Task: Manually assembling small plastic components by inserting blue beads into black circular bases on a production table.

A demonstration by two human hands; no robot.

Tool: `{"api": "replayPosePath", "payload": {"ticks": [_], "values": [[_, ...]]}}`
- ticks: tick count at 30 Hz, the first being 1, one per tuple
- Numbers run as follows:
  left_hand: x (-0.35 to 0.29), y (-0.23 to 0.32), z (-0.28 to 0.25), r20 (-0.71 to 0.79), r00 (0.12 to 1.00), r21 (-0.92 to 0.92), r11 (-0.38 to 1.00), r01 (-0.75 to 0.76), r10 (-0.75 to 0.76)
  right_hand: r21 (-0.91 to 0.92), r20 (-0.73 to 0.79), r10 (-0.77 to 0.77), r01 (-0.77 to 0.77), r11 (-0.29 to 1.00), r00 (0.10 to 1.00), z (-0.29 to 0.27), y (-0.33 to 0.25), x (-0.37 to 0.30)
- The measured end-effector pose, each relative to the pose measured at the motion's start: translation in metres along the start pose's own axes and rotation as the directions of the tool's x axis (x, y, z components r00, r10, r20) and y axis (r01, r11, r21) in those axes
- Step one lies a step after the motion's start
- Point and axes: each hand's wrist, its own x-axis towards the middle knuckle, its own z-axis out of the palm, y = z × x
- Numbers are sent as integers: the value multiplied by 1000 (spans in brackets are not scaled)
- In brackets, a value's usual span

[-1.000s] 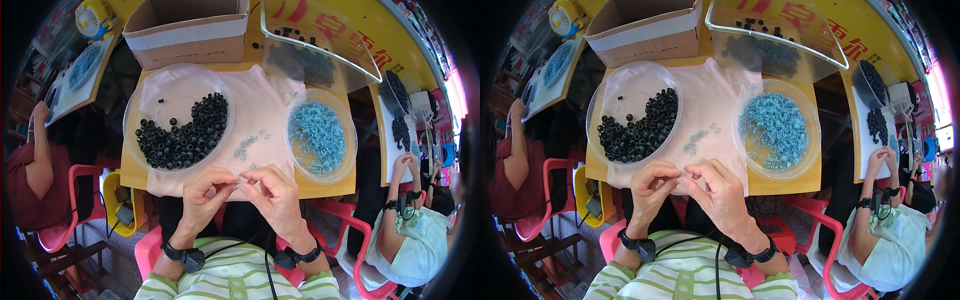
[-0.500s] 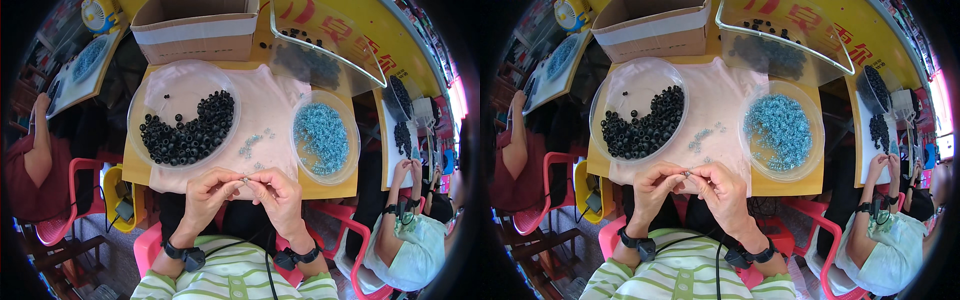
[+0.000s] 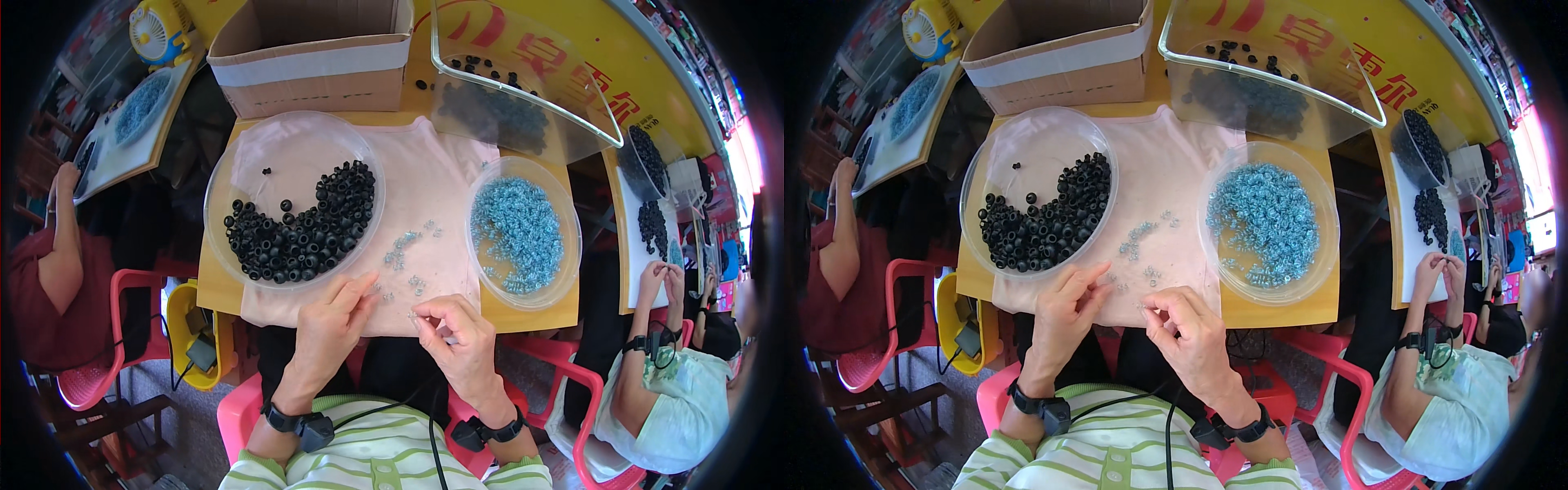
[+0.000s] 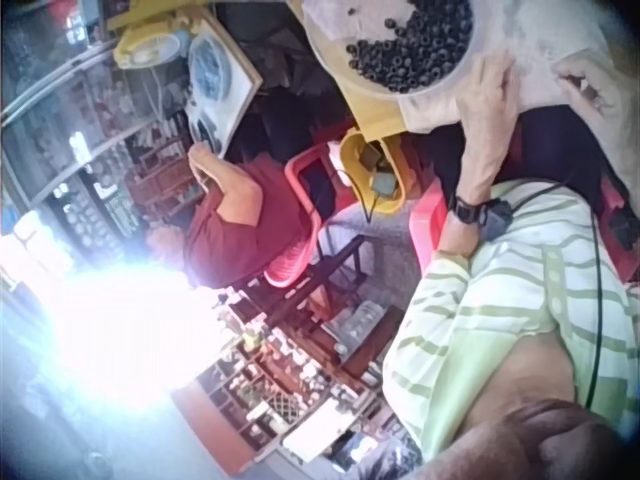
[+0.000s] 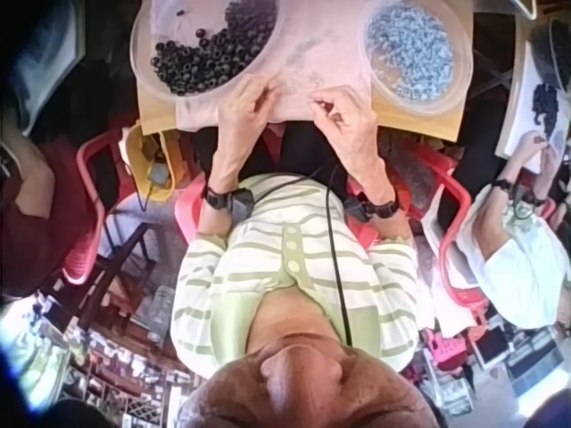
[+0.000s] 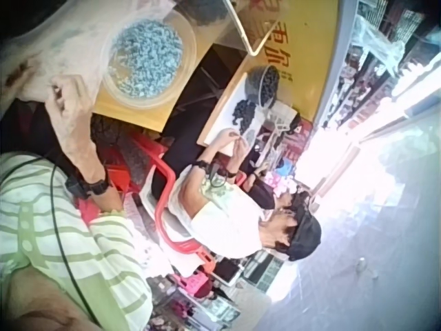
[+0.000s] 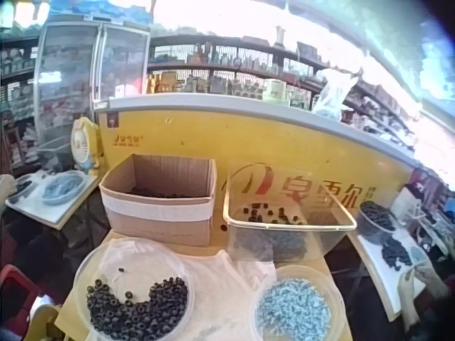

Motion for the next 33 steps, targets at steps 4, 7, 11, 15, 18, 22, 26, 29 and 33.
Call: {"api": "replayPosePath", "payload": {"ticks": [4,7,11,15,18,22,26,29,33], "values": [[-4,15,-19,148,986,-211,976,-49,81,295,115,201,-227,928,973,-2,-6,-7],[-15,20,-15,97,983,-289,950,-121,154,456,251,274,-363,812,928,-4,-14,-10],[-19,17,-13,29,975,-273,941,-202,218,513,297,291,-409,755,909,-6,-19,-12],[-13,18,-8,1,956,-295,913,-280,294,624,313,300,-433,650,901,-12,-15,-14],[-14,17,-10,-7,953,-268,918,-293,302,664,362,295,-467,584,884,-11,-12,-12],[-14,13,-14,13,962,-248,933,-260,271,622,381,309,-489,612,871,-5,-13,-7],[-3,13,-27,84,975,-228,957,-180,204,443,167,263,-310,841,950,5,-4,-6],[28,3,-57,-67,992,36,994,-104,106,217,20,166,-166,962,986,6,5,-2],[69,-28,-81,-135,991,258,965,36,-1,270,31,239,-238,933,971,5,23,-6]]}}
